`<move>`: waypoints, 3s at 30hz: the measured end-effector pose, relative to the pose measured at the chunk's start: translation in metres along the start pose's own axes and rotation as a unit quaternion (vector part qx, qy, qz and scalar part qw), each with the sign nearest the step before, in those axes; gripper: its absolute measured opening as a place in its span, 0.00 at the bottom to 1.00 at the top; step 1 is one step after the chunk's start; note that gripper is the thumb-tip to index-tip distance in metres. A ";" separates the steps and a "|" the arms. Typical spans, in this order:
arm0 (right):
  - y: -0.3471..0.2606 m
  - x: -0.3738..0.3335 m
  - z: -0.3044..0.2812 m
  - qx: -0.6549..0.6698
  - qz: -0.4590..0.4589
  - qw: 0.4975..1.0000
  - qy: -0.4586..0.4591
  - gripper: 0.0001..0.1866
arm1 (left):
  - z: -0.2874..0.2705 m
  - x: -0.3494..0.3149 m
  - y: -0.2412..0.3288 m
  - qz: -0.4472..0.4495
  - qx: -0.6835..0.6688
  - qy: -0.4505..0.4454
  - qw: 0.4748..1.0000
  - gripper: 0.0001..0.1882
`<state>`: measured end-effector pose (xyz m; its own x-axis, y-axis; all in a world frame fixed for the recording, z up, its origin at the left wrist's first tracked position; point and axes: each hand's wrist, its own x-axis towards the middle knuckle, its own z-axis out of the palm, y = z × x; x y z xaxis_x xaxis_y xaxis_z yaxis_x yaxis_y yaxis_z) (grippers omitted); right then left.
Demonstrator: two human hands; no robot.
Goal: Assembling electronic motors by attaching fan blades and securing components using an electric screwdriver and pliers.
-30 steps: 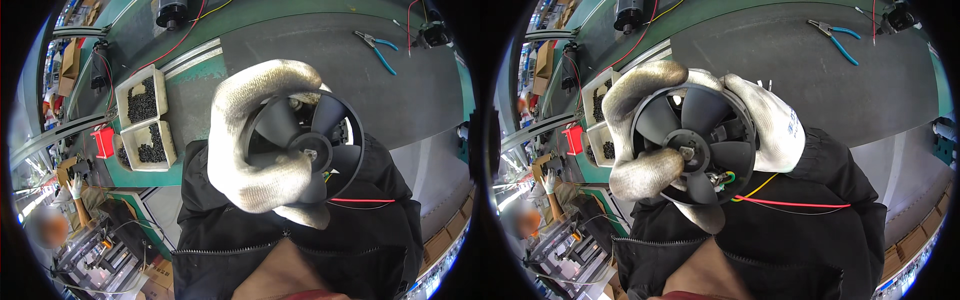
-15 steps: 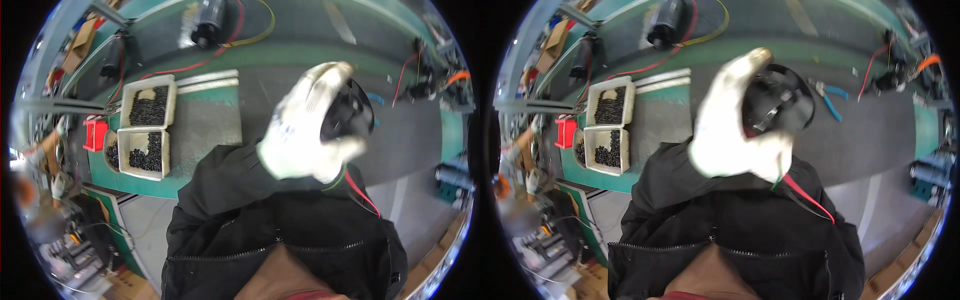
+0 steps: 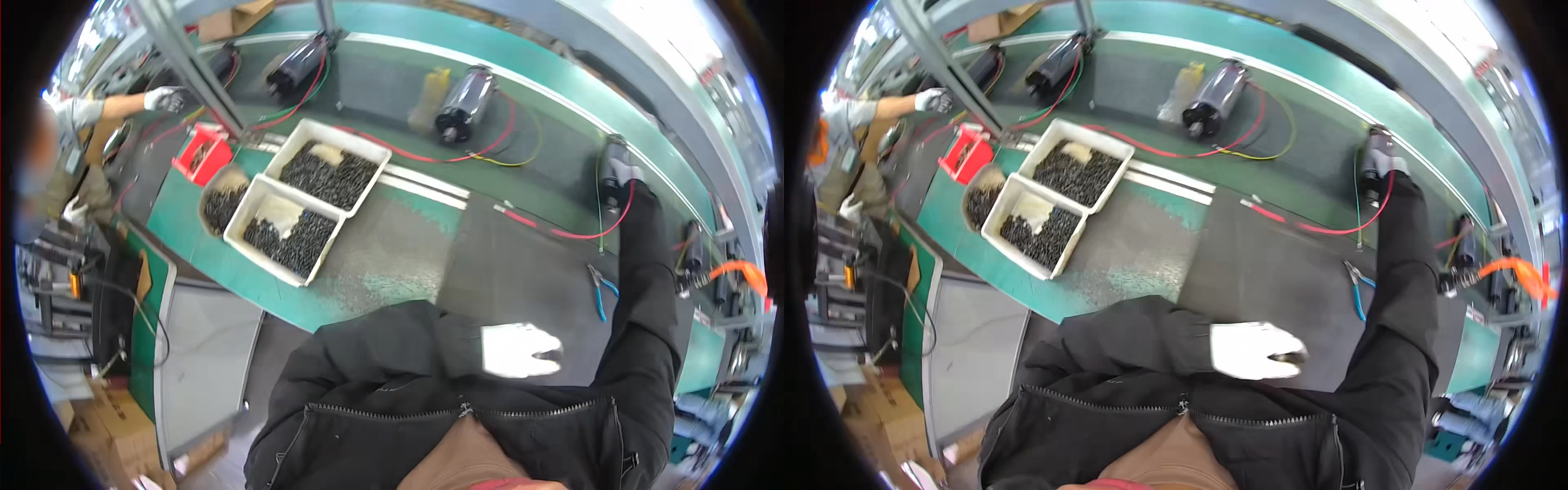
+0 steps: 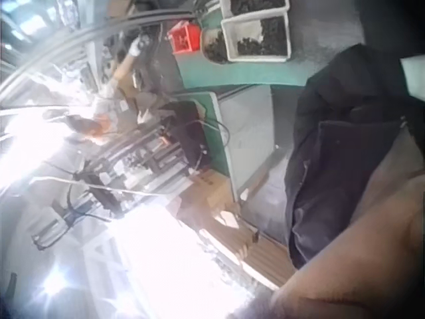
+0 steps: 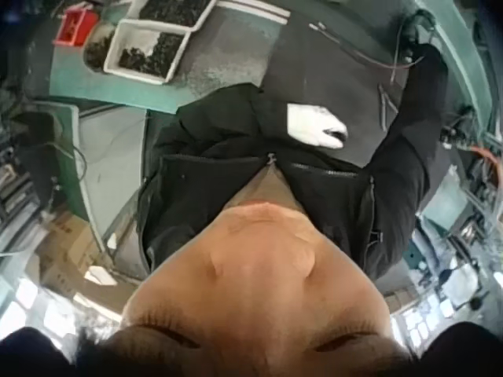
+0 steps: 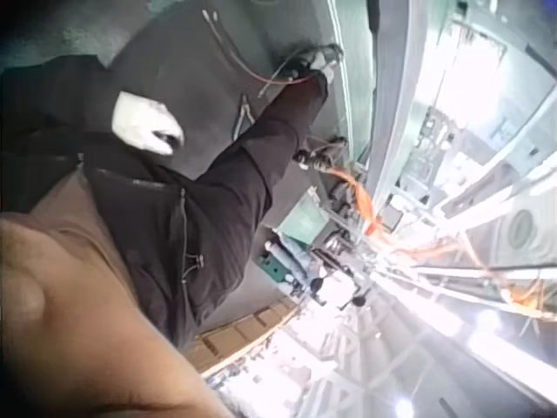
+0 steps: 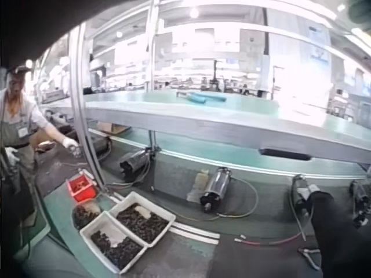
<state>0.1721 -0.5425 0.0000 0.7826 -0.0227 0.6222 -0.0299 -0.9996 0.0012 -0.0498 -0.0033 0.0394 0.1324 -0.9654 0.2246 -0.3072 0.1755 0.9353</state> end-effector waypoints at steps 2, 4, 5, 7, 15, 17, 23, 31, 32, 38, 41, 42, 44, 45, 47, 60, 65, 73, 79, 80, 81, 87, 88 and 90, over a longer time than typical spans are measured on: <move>-0.057 0.041 0.014 -0.083 0.146 0.976 -0.141 0.20 | -0.022 -0.038 -0.003 -0.119 -0.093 0.026 0.988 0.19; -0.192 0.057 -0.005 0.169 0.136 0.965 -0.147 0.19 | -0.015 -0.069 -0.030 -0.096 -0.279 0.183 0.938 0.19; -0.266 0.059 -0.043 0.339 0.124 0.921 -0.146 0.18 | -0.015 -0.072 -0.047 -0.103 -0.409 0.205 0.883 0.17; -0.392 0.039 -0.087 0.399 -0.031 0.887 -0.231 0.18 | -0.020 -0.067 -0.048 -0.118 -0.450 0.223 0.856 0.16; -0.467 0.023 -0.007 0.624 0.277 0.619 -0.389 0.23 | -0.011 -0.049 -0.035 -0.163 -0.377 0.241 0.879 0.13; -0.483 0.015 -0.008 0.622 0.247 0.655 -0.351 0.23 | -0.030 -0.050 -0.028 -0.202 -0.119 0.281 0.930 0.11; -0.495 0.021 0.032 0.661 0.200 0.652 -0.314 0.11 | -0.110 -0.056 -0.077 -0.273 0.551 0.453 0.646 0.27; -0.437 0.026 -0.077 0.585 0.305 0.670 -0.340 0.16 | -0.155 -0.020 -0.103 -0.239 0.543 0.377 0.711 0.39; -0.424 0.025 -0.094 0.599 0.309 0.646 -0.360 0.15 | -0.141 -0.006 -0.084 -0.192 0.489 0.359 0.772 0.34; -0.410 -0.045 -0.170 0.583 0.289 0.648 -0.396 0.14 | 0.032 -0.011 -0.048 0.161 0.145 0.142 0.966 0.25; -0.420 -0.111 -0.187 0.589 0.288 0.634 -0.410 0.13 | -0.011 -0.069 0.021 -0.034 0.191 -0.025 0.981 0.20; -0.424 -0.138 -0.189 0.576 0.295 0.652 -0.396 0.12 | -0.034 -0.079 0.038 -0.089 0.171 0.027 0.981 0.17; -0.432 -0.166 -0.194 0.578 0.325 0.647 -0.376 0.10 | -0.067 -0.107 0.041 -0.102 0.337 0.227 0.908 0.10; -0.439 -0.176 -0.191 0.579 0.312 0.652 -0.377 0.11 | -0.097 -0.130 0.029 -0.118 0.454 0.192 0.862 0.08; -0.439 -0.192 -0.185 0.605 0.359 0.568 -0.427 0.11 | -0.151 -0.150 0.036 -0.382 0.523 0.258 0.717 0.13; -0.277 -0.170 -0.253 0.258 0.346 0.855 0.287 0.16 | -0.304 -0.234 -0.098 -0.483 0.534 0.323 0.614 0.24; -0.178 -0.191 -0.217 -0.006 0.272 0.914 0.300 0.39 | -0.298 -0.222 -0.090 -0.510 0.475 0.364 0.617 0.23; -0.088 -0.198 -0.188 0.451 0.324 0.831 0.013 0.24 | -0.278 -0.202 -0.096 -0.541 0.505 0.383 0.553 0.21; -0.089 -0.209 -0.172 0.420 0.337 0.840 0.064 0.24 | -0.282 -0.217 -0.098 -0.491 0.508 0.430 0.562 0.23; -0.105 -0.206 -0.179 0.424 0.335 0.839 0.067 0.25 | -0.285 -0.224 -0.101 -0.479 0.515 0.447 0.553 0.21; -0.119 -0.199 -0.186 0.424 0.335 0.838 0.081 0.25 | -0.284 -0.206 -0.084 -0.532 0.473 0.431 0.554 0.20; -0.138 -0.187 -0.181 0.408 0.330 0.842 0.126 0.26 | -0.291 -0.226 -0.100 -0.529 0.454 0.441 0.566 0.15; -0.142 -0.188 -0.185 0.392 0.340 0.848 0.112 0.26 | -0.292 -0.226 -0.101 -0.537 0.453 0.437 0.562 0.16; -0.140 -0.191 -0.184 0.385 0.344 0.848 0.117 0.25 | -0.292 -0.220 -0.103 -0.534 0.454 0.433 0.566 0.17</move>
<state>-0.0879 -0.3946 0.0253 0.5963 -0.6920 0.4068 0.0561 -0.4696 -0.8811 0.2277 0.2478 -0.0262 0.9918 0.0996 0.0803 0.0792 -0.9709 0.2261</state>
